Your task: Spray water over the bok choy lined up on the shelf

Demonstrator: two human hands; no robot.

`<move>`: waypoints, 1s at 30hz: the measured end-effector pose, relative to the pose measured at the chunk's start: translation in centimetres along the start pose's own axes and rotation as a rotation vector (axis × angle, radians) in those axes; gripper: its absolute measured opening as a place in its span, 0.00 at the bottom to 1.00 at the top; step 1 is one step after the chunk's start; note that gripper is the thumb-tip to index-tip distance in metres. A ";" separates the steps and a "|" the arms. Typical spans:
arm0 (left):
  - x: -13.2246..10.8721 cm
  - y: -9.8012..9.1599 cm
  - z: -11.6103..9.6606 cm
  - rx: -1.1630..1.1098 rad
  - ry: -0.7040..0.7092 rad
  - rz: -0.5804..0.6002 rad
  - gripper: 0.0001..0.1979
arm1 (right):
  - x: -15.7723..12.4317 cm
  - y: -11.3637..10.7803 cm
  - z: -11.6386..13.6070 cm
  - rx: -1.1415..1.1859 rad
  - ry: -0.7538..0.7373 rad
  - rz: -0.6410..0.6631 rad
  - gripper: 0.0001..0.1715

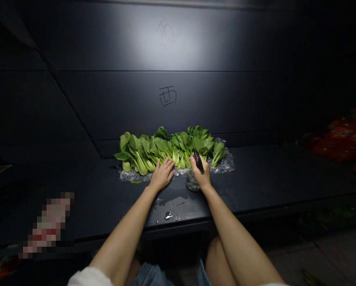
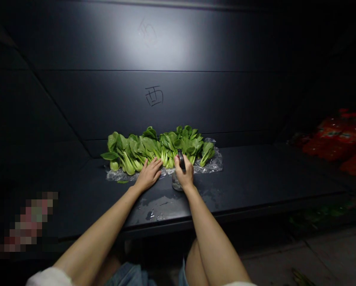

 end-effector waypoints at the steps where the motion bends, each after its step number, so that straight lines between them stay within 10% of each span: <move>1: 0.0 0.0 0.0 0.002 -0.001 0.001 0.24 | 0.0 0.0 0.0 -0.004 0.001 0.002 0.18; 30: -0.2 0.1 0.0 0.030 -0.016 0.000 0.25 | 0.0 -0.8 -0.2 -0.052 -0.001 0.002 0.18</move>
Point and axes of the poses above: each hand's wrist, its own x-axis towards the middle knuckle, its own y-axis out of the palm, z = x × y, the point moved 9 cm from there along x, towards the middle knuckle, and after that the axes turned 15 degrees about y, right-handed, at the moved point
